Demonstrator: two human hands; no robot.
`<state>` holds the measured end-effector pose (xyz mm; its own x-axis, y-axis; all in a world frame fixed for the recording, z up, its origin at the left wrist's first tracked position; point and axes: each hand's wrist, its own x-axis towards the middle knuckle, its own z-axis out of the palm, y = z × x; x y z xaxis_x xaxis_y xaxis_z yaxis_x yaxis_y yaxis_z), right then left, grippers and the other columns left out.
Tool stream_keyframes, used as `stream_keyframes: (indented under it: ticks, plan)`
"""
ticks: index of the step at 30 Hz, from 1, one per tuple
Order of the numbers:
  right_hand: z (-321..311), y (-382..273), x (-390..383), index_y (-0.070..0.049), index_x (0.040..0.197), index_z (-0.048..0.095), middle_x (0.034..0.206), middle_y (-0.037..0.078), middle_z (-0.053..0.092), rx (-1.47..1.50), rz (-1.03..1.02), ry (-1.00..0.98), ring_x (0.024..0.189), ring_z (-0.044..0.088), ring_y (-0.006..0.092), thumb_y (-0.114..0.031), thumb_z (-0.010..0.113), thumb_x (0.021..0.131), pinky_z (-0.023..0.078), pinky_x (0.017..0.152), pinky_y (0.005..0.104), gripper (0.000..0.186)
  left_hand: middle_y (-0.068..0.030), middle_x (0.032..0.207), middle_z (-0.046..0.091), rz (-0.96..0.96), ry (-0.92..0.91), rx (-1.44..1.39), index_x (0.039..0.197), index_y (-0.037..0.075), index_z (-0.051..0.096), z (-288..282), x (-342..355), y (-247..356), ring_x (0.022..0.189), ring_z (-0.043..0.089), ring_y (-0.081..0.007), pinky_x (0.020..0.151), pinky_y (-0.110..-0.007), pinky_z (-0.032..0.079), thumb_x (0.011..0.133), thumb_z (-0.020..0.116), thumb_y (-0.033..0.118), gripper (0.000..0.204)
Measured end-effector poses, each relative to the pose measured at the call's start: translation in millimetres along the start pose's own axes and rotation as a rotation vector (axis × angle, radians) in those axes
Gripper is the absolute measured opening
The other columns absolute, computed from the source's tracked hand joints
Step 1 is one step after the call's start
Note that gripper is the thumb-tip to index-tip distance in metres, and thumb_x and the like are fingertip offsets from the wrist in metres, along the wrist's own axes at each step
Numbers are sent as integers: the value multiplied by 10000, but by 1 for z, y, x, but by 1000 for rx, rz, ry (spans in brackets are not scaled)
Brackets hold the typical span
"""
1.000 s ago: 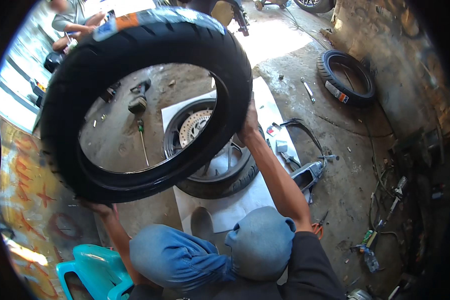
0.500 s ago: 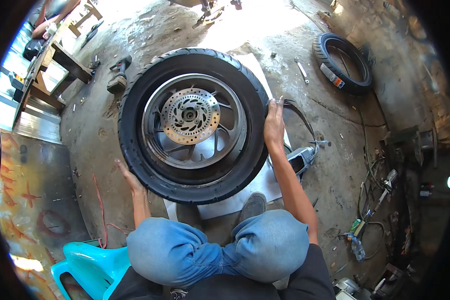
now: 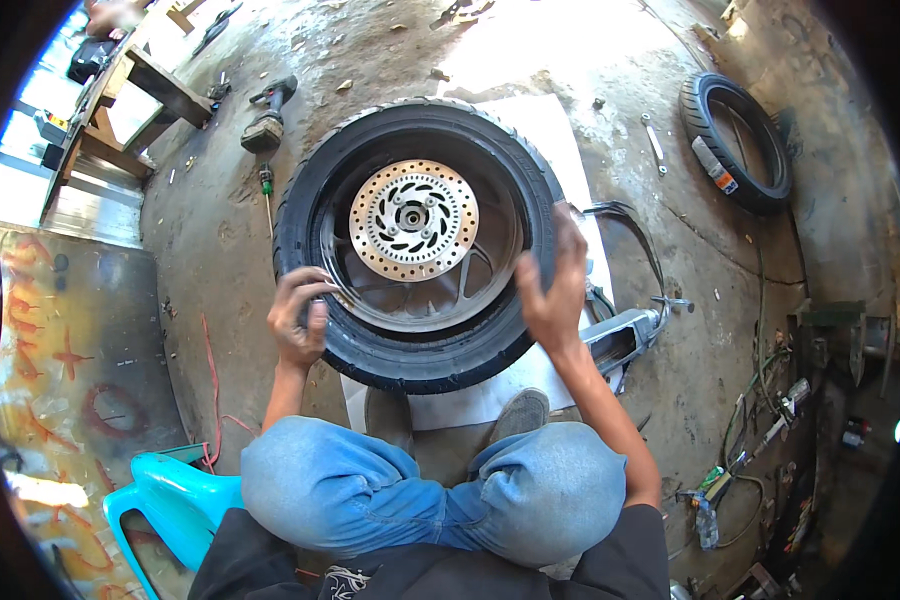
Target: Mounting a new tire onto a motorcycle wheel rim using hand tools.
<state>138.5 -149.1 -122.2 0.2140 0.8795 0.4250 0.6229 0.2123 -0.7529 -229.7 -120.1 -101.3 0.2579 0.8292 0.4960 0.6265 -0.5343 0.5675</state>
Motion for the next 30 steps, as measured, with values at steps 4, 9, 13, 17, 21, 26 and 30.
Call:
stream_keyframes:
  ticks: [4,9,13,17,21,26,30]
  plan:
    - [-9,-39,-35,-149,1626,334,1593,247,366,-118,-311,-664,1461,401,416,-542,844,786,323,1216,543,1058,-135,1039,736,85,-759,-116,1047,49,751,28,37,41,950,725,-272,866,-388,576,874,790,427,417]
    - [13,-34,-52,-191,1670,194,1633,296,300,-419,-401,-1031,1500,339,467,-629,874,676,276,1218,611,1282,-320,1443,501,317,-1104,345,1470,-80,451,49,-8,50,1347,482,-497,1152,-618,353,707,690,843,1221]
    - [21,-34,-43,-188,1676,162,1583,323,377,-449,-398,-1111,1470,386,486,-627,894,643,283,1213,612,1340,-347,1531,408,247,-1190,487,1541,-76,349,48,-16,55,1425,395,-546,1189,-675,267,687,740,813,1293]
    - [29,-28,-42,-176,1676,166,1518,327,461,-406,-445,-1136,1433,436,487,-623,904,629,303,1200,609,1356,-351,1548,389,195,-1167,439,1554,-74,328,46,-18,48,1442,378,-544,1202,-681,238,671,785,773,1306]
    - [40,-27,-46,-133,1670,169,1476,325,497,-390,-469,-1117,1397,473,479,-617,906,630,327,1196,577,1364,-323,1569,387,252,-1175,431,1544,-61,356,45,-15,34,1433,399,-536,1202,-681,243,670,787,767,1279]
    - [45,-29,-41,-9,1632,247,1339,290,570,-326,-464,-1093,1291,548,420,-666,856,649,392,1126,549,1330,-328,1605,330,266,-1239,400,1543,-35,373,38,2,26,1395,428,-576,1186,-694,267,668,797,751,1251]
    - [40,-28,-41,-15,1636,232,1376,303,554,-341,-433,-1130,1326,530,433,-661,857,657,372,1150,554,1329,-343,1601,324,315,-1250,361,1544,-41,371,48,2,23,1359,469,-582,1192,-682,267,669,794,756,1257]
